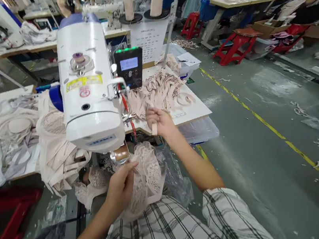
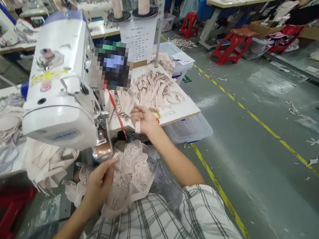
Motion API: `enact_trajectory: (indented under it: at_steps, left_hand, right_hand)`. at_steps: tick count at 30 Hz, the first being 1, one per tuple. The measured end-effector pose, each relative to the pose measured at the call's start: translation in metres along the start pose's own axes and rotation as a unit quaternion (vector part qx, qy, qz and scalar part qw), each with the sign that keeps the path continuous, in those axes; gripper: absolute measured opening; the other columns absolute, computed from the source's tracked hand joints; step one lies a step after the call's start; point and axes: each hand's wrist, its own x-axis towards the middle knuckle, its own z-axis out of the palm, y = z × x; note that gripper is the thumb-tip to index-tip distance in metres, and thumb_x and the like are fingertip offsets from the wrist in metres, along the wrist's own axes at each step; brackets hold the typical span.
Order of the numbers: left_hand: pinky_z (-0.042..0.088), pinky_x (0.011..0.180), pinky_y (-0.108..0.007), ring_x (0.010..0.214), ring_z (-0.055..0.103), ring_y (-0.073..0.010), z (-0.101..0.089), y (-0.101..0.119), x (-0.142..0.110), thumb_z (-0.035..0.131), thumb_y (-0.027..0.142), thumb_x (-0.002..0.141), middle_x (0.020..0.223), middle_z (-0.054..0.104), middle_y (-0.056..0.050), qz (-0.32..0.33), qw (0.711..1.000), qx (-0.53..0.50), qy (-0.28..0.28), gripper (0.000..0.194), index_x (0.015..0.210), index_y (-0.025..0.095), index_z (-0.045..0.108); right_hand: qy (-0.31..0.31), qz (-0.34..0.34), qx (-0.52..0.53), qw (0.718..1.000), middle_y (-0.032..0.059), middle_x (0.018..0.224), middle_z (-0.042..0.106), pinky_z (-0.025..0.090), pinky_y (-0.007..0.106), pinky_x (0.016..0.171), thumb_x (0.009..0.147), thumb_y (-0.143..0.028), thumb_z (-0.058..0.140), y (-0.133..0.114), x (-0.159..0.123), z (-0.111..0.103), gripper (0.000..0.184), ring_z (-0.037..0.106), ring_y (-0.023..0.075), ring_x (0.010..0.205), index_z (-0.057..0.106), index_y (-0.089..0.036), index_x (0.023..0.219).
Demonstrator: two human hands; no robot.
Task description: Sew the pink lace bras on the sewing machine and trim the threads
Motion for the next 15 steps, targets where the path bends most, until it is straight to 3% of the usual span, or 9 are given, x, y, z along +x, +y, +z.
enact_trajectory:
  at_steps: [1, 3, 5, 7, 10, 13, 15]
  left_hand:
    - [0.050, 0.078, -0.033, 0.086, 0.065, -0.0213, -0.002, 0.004, 0.001, 0.045, 0.033, 0.097, 0.097, 0.071, -0.008, -0.005, 1.000, 0.002, -0.009, 0.029, 0.113, 0.022, 0.067]
    - [0.048, 0.072, -0.031, 0.079, 0.063, -0.0198, -0.005, 0.009, 0.002, 0.048, 0.035, 0.096, 0.098, 0.072, -0.008, -0.029, 0.999, -0.001, -0.023, 0.029, 0.112, 0.021, 0.068]
    - [0.044, 0.065, -0.028, 0.073, 0.060, -0.0179, -0.004, 0.010, 0.003, 0.055, 0.039, 0.094, 0.097, 0.071, -0.008, -0.045, 0.998, -0.010, -0.046, 0.030, 0.113, 0.019, 0.068]
    - [0.038, 0.058, -0.026, 0.064, 0.053, -0.0145, 0.000, 0.008, 0.002, 0.057, 0.040, 0.093, 0.079, 0.067, -0.004, -0.051, 0.997, -0.014, -0.063, 0.025, 0.096, 0.018, 0.069]
    - [0.029, 0.053, -0.025, 0.054, 0.038, -0.0103, 0.006, 0.006, 0.001, 0.050, 0.037, 0.097, 0.056, 0.045, 0.003, -0.061, 0.996, -0.035, -0.053, 0.038, 0.065, 0.017, 0.056]
    - [0.032, 0.053, -0.024, 0.054, 0.041, -0.0098, 0.008, 0.008, 0.003, 0.049, 0.037, 0.098, 0.057, 0.047, 0.004, -0.072, 0.995, -0.069, -0.031, 0.038, 0.066, 0.017, 0.057]
    - [0.035, 0.053, -0.023, 0.055, 0.046, -0.0102, 0.006, 0.011, 0.006, 0.050, 0.037, 0.098, 0.060, 0.052, 0.003, -0.067, 0.995, -0.063, -0.029, 0.036, 0.070, 0.017, 0.061]
  right_hand:
    - [-0.038, 0.011, 0.069, 0.997, -0.0081, 0.057, 0.028, 0.025, 0.021, 0.041, 0.098, -0.058, 0.033, 0.003, -0.023, 0.013, 0.045, 0.012, 0.0089, 0.045, 0.032, -0.024, 0.069]
    - [-0.123, 0.061, 0.310, 0.941, -0.0102, 0.055, 0.018, 0.017, 0.019, 0.037, 0.095, -0.059, 0.043, 0.006, -0.065, 0.040, 0.047, 0.003, 0.0083, 0.045, 0.027, -0.024, 0.069]
    - [-0.139, 0.111, 0.465, 0.867, -0.0110, 0.054, 0.016, 0.017, 0.017, 0.037, 0.094, -0.053, 0.053, 0.006, -0.096, 0.063, 0.046, 0.002, 0.0074, 0.044, 0.028, -0.023, 0.070]
    - [-0.113, 0.141, 0.505, 0.844, -0.0110, 0.054, 0.016, 0.020, 0.015, 0.038, 0.093, -0.047, 0.059, 0.006, -0.113, 0.079, 0.041, 0.005, 0.0066, 0.042, 0.034, -0.022, 0.071]
    - [-0.098, 0.171, 0.475, 0.857, -0.0103, 0.057, 0.026, 0.032, 0.016, 0.044, 0.087, -0.045, 0.068, 0.009, -0.120, 0.083, 0.035, 0.023, 0.0051, 0.043, 0.045, -0.021, 0.075]
    - [-0.157, 0.194, 0.361, 0.899, -0.0039, 0.074, 0.053, 0.047, 0.022, 0.064, 0.078, -0.049, 0.076, 0.020, -0.123, 0.067, 0.035, 0.052, 0.0087, 0.065, 0.061, -0.020, 0.090]
    - [-0.183, 0.177, 0.233, 0.938, 0.0015, 0.088, 0.063, 0.048, 0.025, 0.070, 0.079, -0.049, 0.075, 0.026, -0.124, 0.055, 0.036, 0.059, 0.0127, 0.078, 0.068, -0.019, 0.097]
